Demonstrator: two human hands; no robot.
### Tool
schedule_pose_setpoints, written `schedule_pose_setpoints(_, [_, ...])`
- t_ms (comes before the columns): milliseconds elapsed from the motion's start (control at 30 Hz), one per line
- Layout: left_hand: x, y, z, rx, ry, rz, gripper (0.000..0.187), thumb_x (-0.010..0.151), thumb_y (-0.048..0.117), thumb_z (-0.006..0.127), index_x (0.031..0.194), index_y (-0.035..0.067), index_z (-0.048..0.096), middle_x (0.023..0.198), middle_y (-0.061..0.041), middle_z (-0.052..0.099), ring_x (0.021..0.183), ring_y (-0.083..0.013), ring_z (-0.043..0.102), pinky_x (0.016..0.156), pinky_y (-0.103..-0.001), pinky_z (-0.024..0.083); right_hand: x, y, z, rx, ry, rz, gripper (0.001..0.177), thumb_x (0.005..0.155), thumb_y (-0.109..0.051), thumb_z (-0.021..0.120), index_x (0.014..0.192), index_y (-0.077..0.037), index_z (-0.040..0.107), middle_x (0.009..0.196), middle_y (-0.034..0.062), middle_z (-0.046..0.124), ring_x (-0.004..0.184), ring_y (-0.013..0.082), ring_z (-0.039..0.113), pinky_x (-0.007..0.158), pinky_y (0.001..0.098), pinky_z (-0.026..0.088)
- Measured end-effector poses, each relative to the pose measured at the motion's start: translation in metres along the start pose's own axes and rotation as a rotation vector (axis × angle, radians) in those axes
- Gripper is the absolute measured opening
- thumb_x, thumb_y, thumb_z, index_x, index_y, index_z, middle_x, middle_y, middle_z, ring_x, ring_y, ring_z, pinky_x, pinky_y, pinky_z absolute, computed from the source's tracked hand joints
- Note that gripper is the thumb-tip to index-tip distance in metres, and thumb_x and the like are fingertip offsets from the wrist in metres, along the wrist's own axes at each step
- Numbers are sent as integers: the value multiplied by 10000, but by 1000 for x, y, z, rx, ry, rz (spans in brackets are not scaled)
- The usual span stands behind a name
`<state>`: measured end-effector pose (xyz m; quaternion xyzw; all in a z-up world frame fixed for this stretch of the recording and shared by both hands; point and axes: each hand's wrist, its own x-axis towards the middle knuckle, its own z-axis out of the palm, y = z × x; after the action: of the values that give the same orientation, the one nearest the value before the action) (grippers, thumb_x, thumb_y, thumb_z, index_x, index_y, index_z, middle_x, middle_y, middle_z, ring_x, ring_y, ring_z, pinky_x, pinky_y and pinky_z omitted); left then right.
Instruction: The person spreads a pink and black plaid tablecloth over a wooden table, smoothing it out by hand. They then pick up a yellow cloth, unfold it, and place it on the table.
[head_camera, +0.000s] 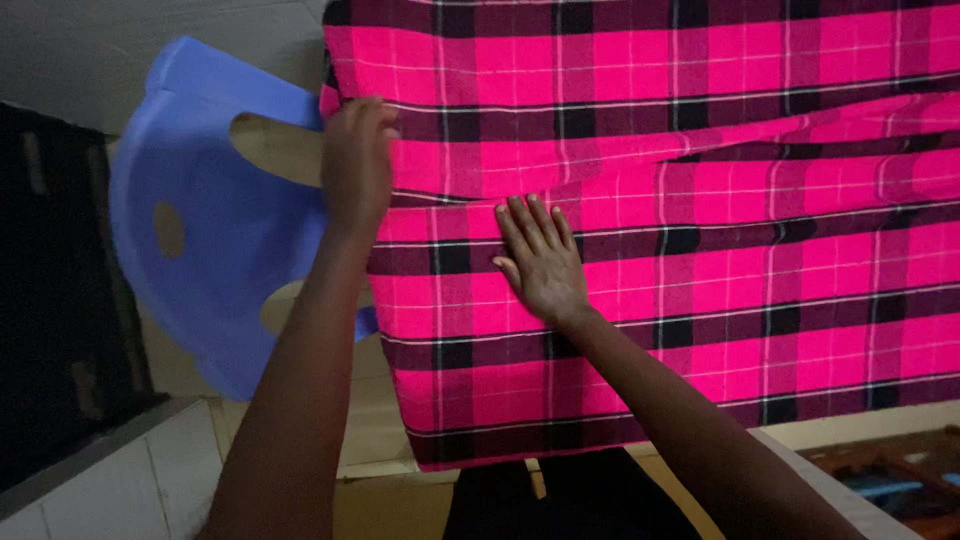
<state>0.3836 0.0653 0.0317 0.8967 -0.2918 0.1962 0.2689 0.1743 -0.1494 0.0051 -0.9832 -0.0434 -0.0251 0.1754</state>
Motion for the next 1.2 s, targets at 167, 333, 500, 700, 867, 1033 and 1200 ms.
schedule_pose_setpoints(167, [18,-4,23,107,-562,-301,290,903,230,727,1095,42,620,1067,-162,710,957,-387,705,812,-540,550,-2,0,3,-4,-12,13,735,1032,-479,534,1633,-120,308,1689,128,290,1575,322,215,1272,537,160])
schedule_pose_setpoints(333, [54,-22,36,320,-672,-281,329,1071,158,554,1360,7,513,989,-257,715,932,-457,707,774,-578,553,0,0,1,-6,5,5,732,1035,-477,537,1634,-124,306,1704,123,265,1584,326,209,1275,536,161])
schedule_pose_setpoints(500, [60,-12,46,259,-310,-492,412,1159,160,484,1521,-1,372,1115,-248,717,1017,-429,726,810,-504,596,-3,0,2,0,12,14,726,1045,-474,531,1640,-126,302,1712,122,251,1587,323,202,1275,536,159])
schedule_pose_setpoints(700, [-33,80,55,351,-78,-188,631,951,260,673,1513,90,443,1616,-286,275,1481,-455,370,1160,-623,376,-2,-2,9,3,9,47,675,1059,-417,491,1632,-108,312,1715,123,251,1597,312,195,1291,542,158])
schedule_pose_setpoints(867, [-109,132,48,-66,-493,-121,565,1142,297,388,1679,200,238,1786,-72,160,1665,-348,229,1356,-567,169,-10,-2,26,185,44,120,586,1132,-338,361,1652,-75,308,1749,126,247,1650,305,197,1353,529,131])
schedule_pose_setpoints(1033, [-113,78,16,373,-562,-168,729,1075,607,425,1652,224,196,1700,-197,210,1571,-376,149,1247,-599,117,-30,54,8,10,-46,132,713,1086,-519,280,1661,-103,220,1746,137,159,1617,295,120,1298,535,47])
schedule_pose_setpoints(1200, [-95,45,-28,527,-433,-644,692,1160,558,475,1622,109,223,1707,-220,254,1615,-394,165,1235,-643,119,-65,126,-35,-28,120,376,747,1142,-473,394,1688,-29,141,1754,232,107,1625,379,101,1297,578,58])
